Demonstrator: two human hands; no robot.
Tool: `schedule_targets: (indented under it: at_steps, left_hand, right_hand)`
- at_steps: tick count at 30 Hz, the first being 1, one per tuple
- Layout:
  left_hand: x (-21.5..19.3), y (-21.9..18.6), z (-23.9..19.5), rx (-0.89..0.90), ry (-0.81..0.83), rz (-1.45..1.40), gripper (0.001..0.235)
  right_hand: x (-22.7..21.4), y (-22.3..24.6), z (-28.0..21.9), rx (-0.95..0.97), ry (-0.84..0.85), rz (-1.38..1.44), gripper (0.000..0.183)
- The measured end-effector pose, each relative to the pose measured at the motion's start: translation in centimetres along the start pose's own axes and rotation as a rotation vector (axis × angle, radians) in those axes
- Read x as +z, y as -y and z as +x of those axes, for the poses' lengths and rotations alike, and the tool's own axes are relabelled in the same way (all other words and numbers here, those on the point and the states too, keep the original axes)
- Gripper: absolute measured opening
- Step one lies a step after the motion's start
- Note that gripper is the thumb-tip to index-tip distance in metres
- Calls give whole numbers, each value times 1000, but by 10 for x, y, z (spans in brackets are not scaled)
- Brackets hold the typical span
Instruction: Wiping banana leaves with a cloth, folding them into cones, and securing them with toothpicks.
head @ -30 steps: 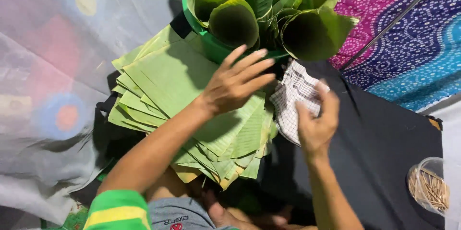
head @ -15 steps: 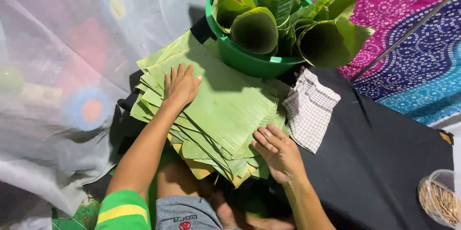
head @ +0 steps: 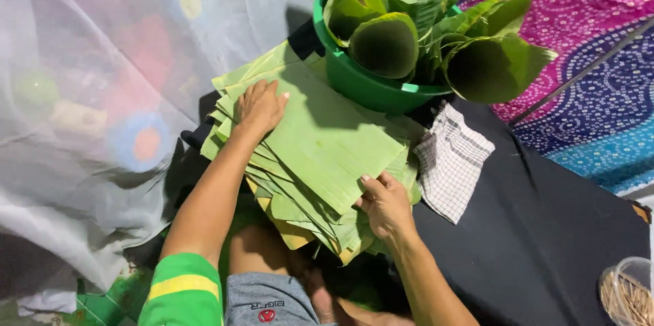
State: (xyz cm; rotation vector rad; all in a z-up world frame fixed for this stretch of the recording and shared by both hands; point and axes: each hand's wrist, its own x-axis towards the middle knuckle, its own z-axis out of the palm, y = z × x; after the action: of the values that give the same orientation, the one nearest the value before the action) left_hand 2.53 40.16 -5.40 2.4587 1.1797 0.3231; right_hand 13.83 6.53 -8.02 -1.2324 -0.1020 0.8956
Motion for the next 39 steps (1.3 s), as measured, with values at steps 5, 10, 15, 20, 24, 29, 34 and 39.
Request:
schedule_targets:
  at_steps: [5, 10, 15, 20, 24, 29, 34, 39]
  left_hand:
    - [-4, 35, 9, -40, -71, 6, 66]
    - [-4, 43, 15, -52, -38, -27, 71]
    - [-32, 23, -5, -71, 2, 25, 68]
    - [-51, -17, -41, -50, 73, 65, 74]
    - [-35, -45, -67, 31, 161, 115, 71]
    - [-1, -75, -92, 121, 178, 57, 68]
    - [-12, -146, -130, 118, 273, -189, 83]
    - [31, -163, -127, 27, 336, -431, 87]
  right_hand:
    - [41, 42, -45, -49, 36, -64, 15]
    - [33, 39, -39, -75, 0, -121, 17]
    - [21, 41, -46, -95, -26, -181, 30]
    - [-21, 49, -68, -111, -107, -162, 34]
    - [-84, 42, -79, -158, -217, -161, 30]
    - [-158, 33, -91, -234, -370, -154, 23]
    - [-274, 12, -91, -300, -517, -112, 17]
    - [-332, 18, -114, -331, -610, -104, 14]
